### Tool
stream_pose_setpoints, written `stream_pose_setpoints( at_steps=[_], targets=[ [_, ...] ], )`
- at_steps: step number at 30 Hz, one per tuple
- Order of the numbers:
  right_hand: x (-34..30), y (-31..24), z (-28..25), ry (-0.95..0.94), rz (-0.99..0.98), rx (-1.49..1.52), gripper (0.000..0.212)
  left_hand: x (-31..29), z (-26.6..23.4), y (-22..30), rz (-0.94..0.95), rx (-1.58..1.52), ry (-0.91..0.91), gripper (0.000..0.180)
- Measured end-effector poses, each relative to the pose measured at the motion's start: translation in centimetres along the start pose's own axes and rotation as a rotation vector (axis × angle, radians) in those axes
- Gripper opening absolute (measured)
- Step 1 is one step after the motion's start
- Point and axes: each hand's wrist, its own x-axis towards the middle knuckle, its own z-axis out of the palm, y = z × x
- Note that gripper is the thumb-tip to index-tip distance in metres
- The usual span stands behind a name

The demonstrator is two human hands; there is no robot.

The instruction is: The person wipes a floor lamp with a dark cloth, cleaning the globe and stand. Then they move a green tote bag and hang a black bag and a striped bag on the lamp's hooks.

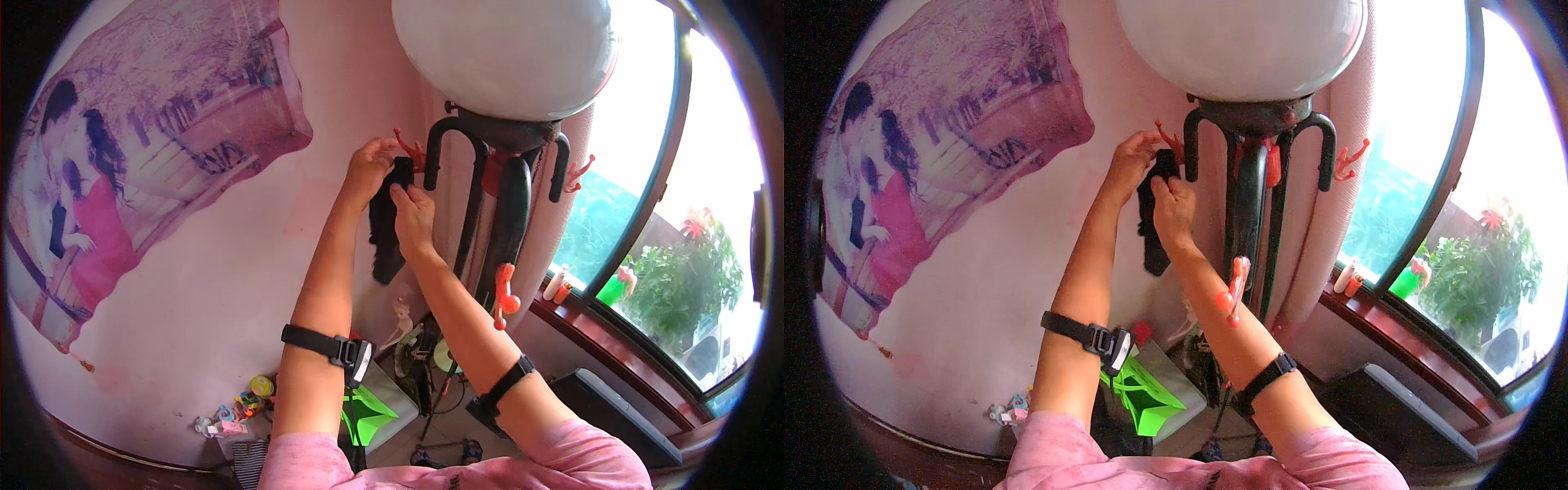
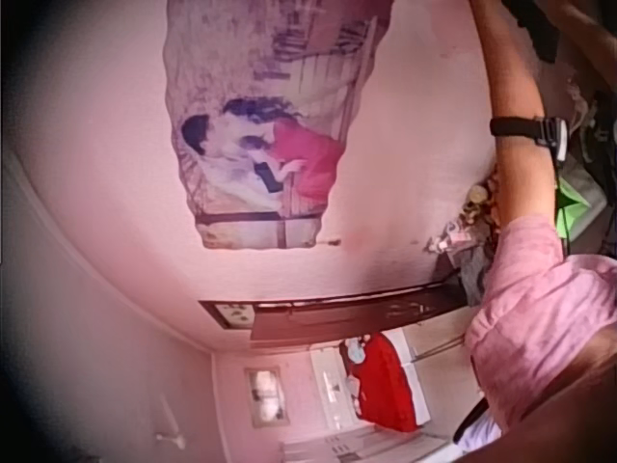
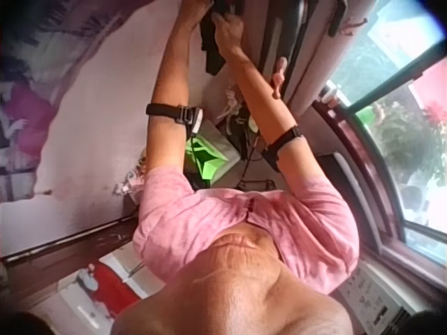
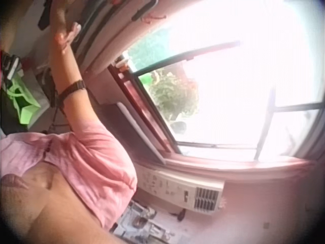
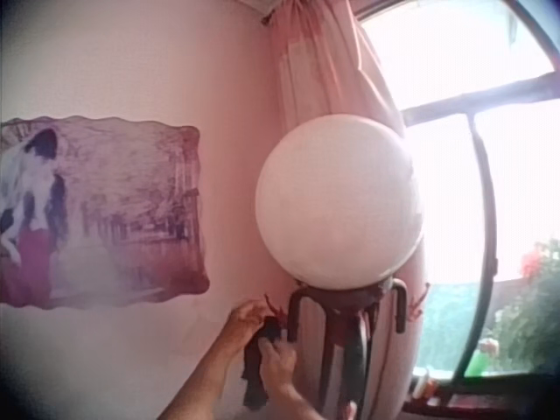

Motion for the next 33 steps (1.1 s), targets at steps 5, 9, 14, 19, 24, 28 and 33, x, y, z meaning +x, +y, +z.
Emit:
stream_pose_setpoints(
  at_steps=[5, 9, 14, 19, 24, 28, 33],
  targets=[
    [0.4, -1.7, 0.8, -0.107, 0.166, 0.282, 0.014, 1.2, -1.0, -0.2, -0.231, -0.182, -0.194, 0.023],
    [0.6, -2.9, 2.0, 0.036, 0.315, 0.299, 0.016, 1.9, -2.4, 0.5, -0.162, -0.346, 0.006, 0.011],
    [-0.3, -2.6, 2.1, 0.076, 0.292, 0.259, 0.021, 2.5, -2.5, 0.8, -0.2, -0.213, 0.005, 0.009],
    [-1.2, -2.3, 0.3, 0.167, 0.286, 0.358, 0.014, 3.4, -0.7, -0.9, -0.069, -0.053, -0.115, 0.012],
    [-2.3, -3.5, -1.0, 0.049, 0.412, 0.558, 0.006, 3.7, -0.1, -1.8, -0.133, -0.157, -0.247, 0.016],
    [-2.5, -3.6, -1.4, -0.048, 0.398, 0.555, 0.013, 3.8, 0.3, -1.2, -0.126, -0.432, -0.44, 0.011],
    [-2.1, -2.6, -2.5, -0.029, 0.513, 0.554, 0.019, 4.1, 0.7, -0.7, -0.325, -0.28, -0.376, 0.004]
  ],
)
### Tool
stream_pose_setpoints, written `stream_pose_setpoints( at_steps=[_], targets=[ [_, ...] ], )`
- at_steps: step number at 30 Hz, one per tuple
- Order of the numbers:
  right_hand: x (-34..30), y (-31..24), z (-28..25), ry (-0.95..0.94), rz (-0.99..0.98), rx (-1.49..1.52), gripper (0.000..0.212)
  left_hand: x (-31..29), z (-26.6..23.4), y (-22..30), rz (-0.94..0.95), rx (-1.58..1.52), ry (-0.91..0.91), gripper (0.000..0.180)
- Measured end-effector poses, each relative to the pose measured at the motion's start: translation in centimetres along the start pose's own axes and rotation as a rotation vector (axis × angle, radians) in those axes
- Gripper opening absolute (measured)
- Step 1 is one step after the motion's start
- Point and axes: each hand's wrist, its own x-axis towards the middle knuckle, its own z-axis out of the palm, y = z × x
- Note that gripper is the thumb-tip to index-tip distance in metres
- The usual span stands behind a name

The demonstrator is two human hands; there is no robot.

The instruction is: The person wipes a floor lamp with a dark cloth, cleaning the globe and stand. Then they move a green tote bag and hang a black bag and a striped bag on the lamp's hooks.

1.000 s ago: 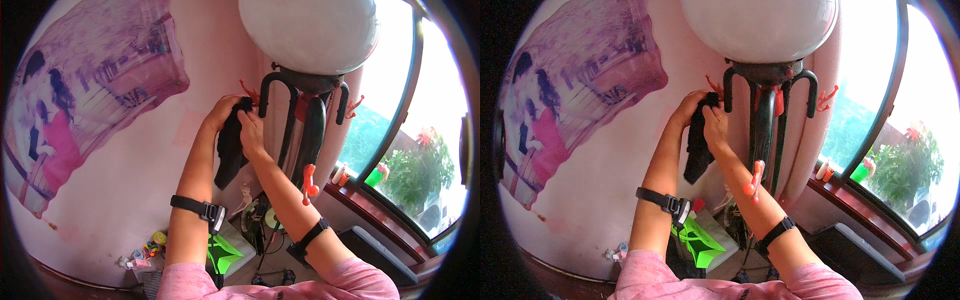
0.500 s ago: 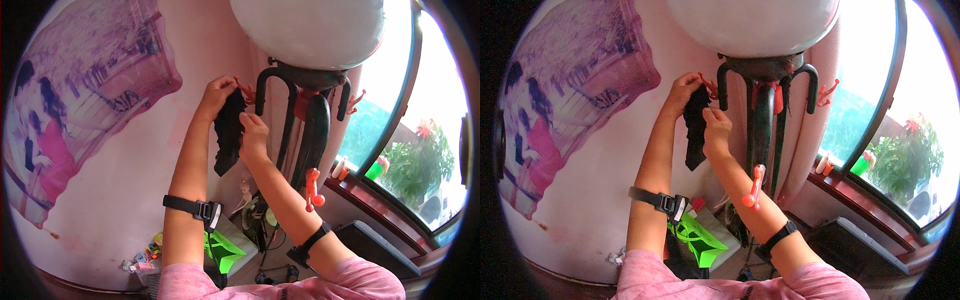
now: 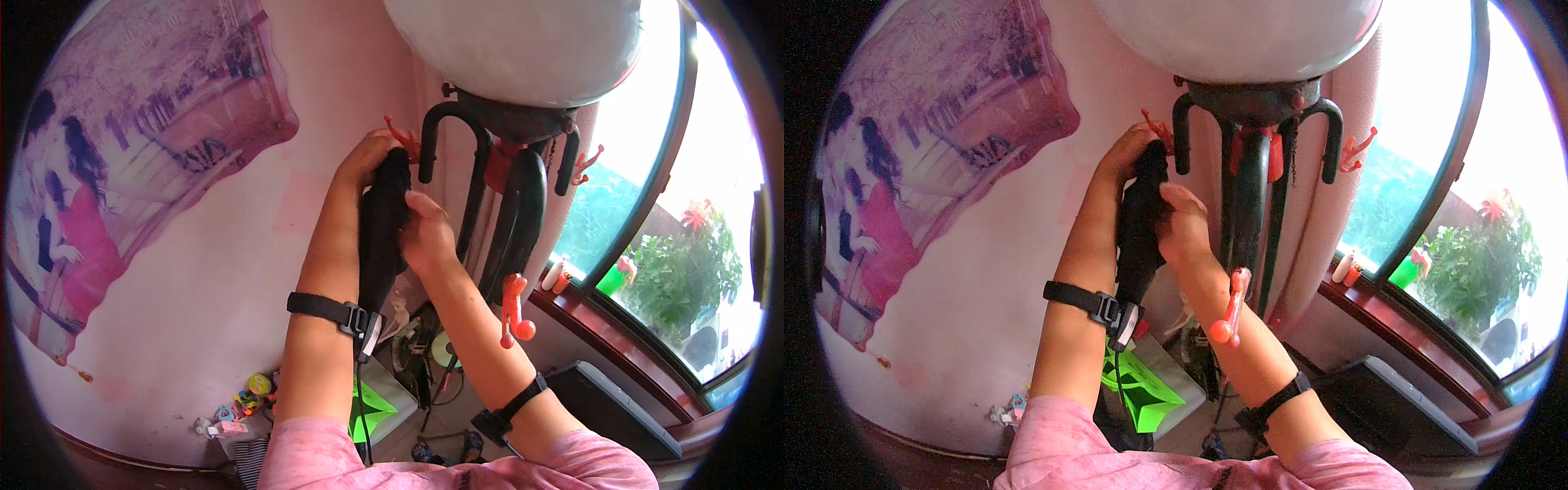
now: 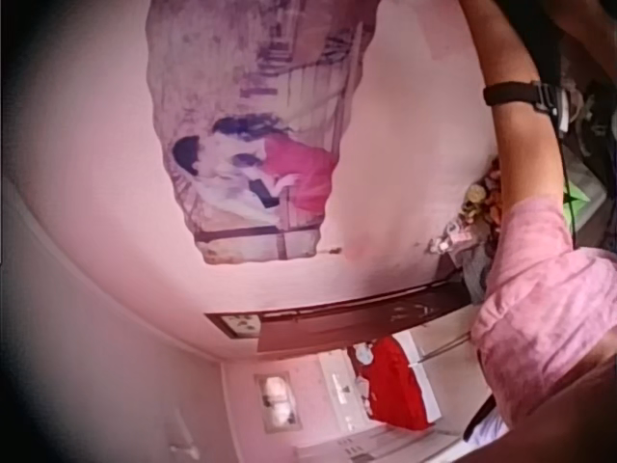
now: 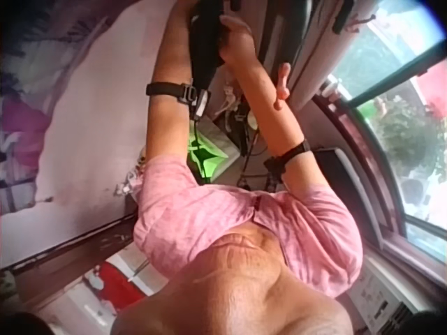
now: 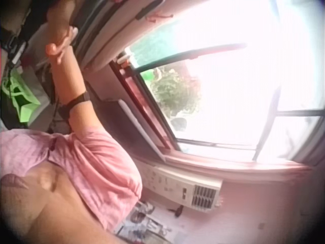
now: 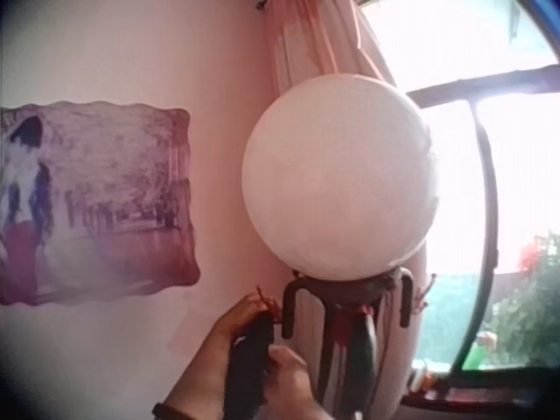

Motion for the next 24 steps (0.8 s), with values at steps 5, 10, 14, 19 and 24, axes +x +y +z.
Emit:
stream_pose_setpoints(
  at_steps=[5, 10, 14, 19, 24],
  targets=[
    [-1.6, -0.5, -1.4, -0.019, -0.082, 0.031, 0.03, 0.0, -0.7, -0.3, 0.099, 0.031, -0.033, 0.005],
    [-2.9, -1.3, -0.4, -0.081, -0.162, 0.102, 0.039, -1.5, -0.4, -1.0, 0.015, -0.113, 0.001, 0.019],
    [-2.9, -0.9, 0.7, -0.042, -0.161, 0.159, 0.038, -3.8, 0.2, -2.4, 0.113, -0.396, -0.018, 0.024],
    [-1.6, 0.5, 1.4, -0.047, -0.136, 0.135, 0.018, -3.9, 0.3, -4.0, 0.154, -0.296, 0.096, 0.021],
    [1.1, 0.3, 2.1, 0.083, -0.121, 0.095, 0.018, -4.8, 1.4, -5.9, 0.029, -0.248, 0.206, 0.019]
  ],
)
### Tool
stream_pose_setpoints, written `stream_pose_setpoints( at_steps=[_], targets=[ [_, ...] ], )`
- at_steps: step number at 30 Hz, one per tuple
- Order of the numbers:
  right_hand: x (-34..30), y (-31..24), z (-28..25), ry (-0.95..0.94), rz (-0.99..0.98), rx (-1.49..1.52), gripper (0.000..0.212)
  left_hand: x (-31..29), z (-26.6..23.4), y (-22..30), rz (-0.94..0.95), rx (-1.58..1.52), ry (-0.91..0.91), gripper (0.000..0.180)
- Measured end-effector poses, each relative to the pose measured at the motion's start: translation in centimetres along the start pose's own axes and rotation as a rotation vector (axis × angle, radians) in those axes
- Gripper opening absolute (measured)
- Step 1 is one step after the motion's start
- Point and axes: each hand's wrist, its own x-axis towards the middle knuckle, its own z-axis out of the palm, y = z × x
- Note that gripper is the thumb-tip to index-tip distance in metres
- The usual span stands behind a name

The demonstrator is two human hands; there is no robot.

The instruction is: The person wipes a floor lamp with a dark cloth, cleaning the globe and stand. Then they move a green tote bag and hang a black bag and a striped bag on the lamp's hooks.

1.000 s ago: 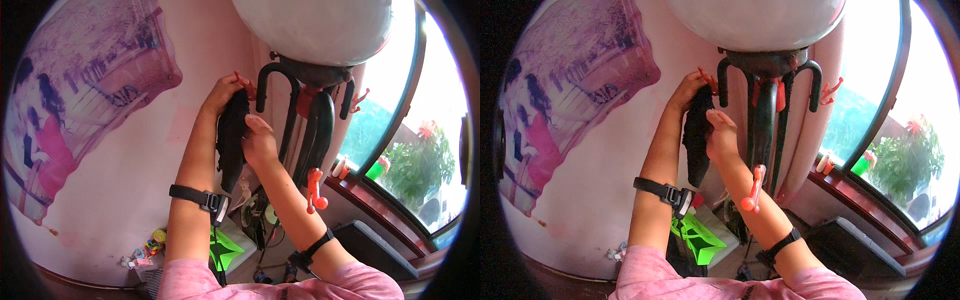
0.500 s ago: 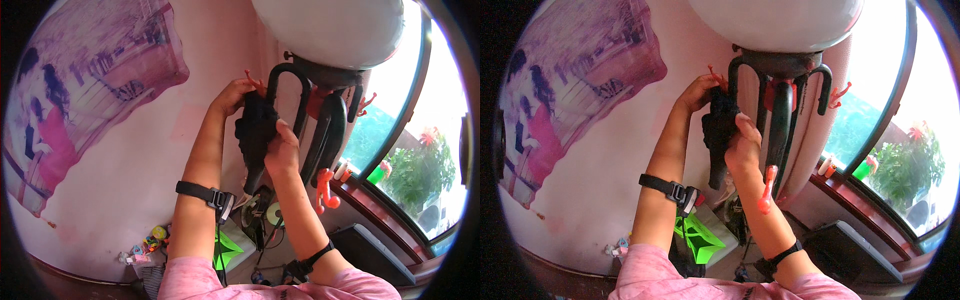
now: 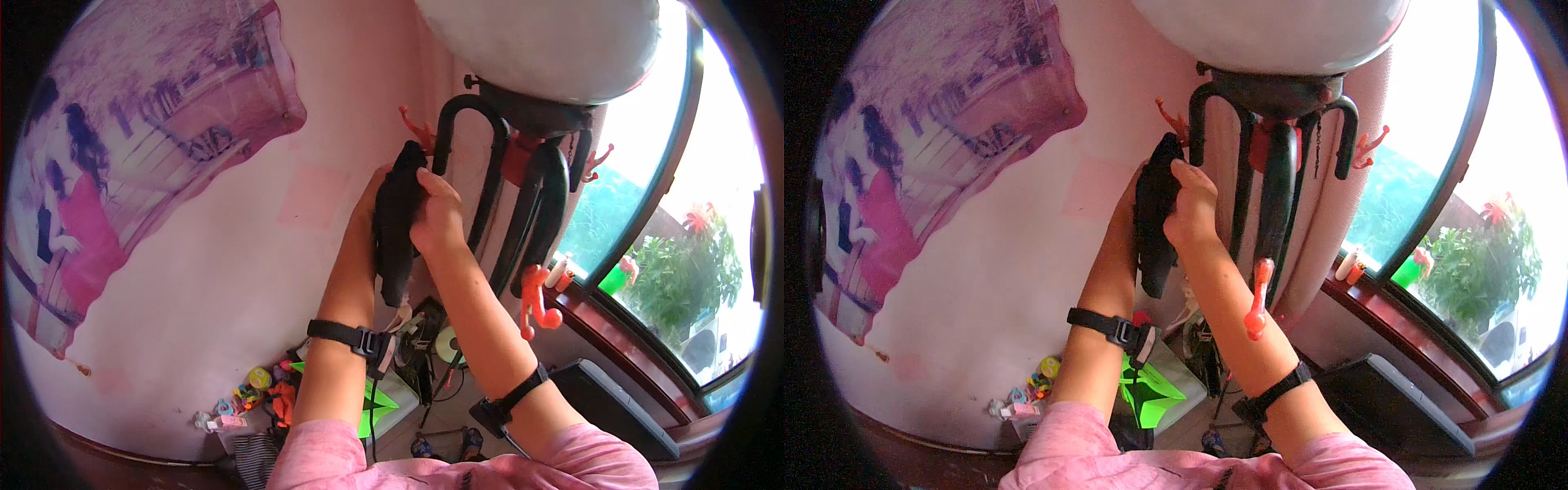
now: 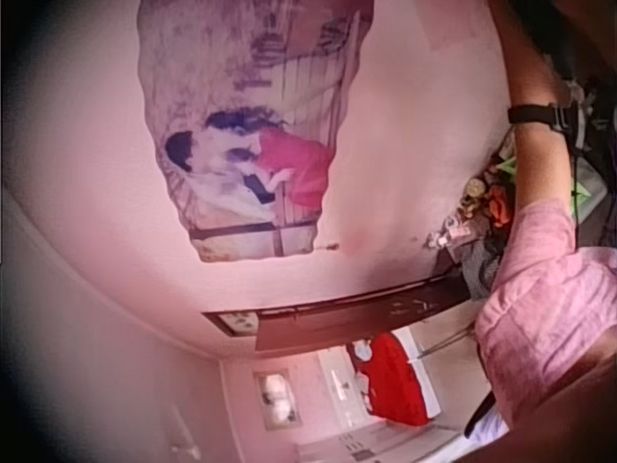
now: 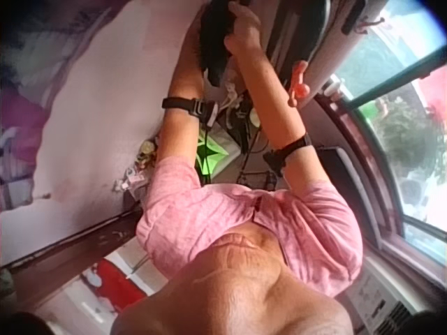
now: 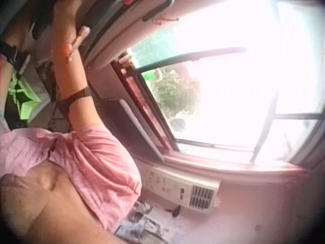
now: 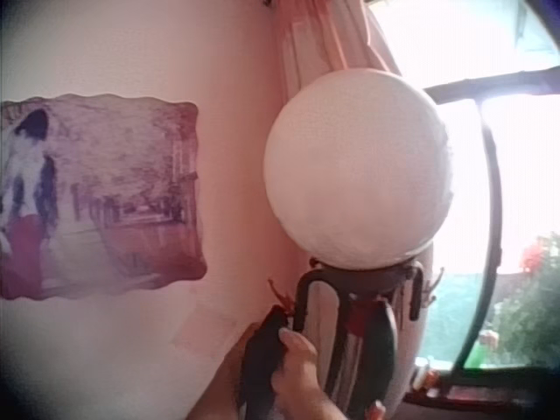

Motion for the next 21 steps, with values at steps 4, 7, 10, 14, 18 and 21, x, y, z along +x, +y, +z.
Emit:
stream_pose_setpoints(
  at_steps=[4, 7, 10, 14, 18, 21],
  targets=[
    [1.2, 0.0, -0.9, 0.099, 0.052, -0.055, 0.019, -0.7, 0.1, 0.0, -0.016, -0.012, 0.155, 0.018],
    [0.6, 0.7, -3.0, 0.076, 0.133, -0.056, 0.021, 0.9, -0.2, 1.7, 0.093, 0.061, 0.112, 0.017],
    [-1.1, 1.6, -5.3, 0.067, 0.173, -0.089, 0.021, 2.6, -0.7, 3.3, 0.163, 0.111, -0.077, 0.019],
    [-2.1, 1.6, -5.1, -0.036, 0.118, -0.1, 0.019, 2.5, -0.7, 3.0, 0.148, 0.209, -0.07, 0.015],
    [-0.6, -0.2, -2.2, -0.075, 0.057, -0.018, 0.013, 0.2, -0.1, 0.4, 0.003, 0.226, 0.034, 0.018],
    [0.6, -0.6, -1.9, -0.149, -0.034, 0.01, 0.016, -0.3, -0.1, 0.1, -0.061, 0.099, 0.127, 0.019]
  ],
)
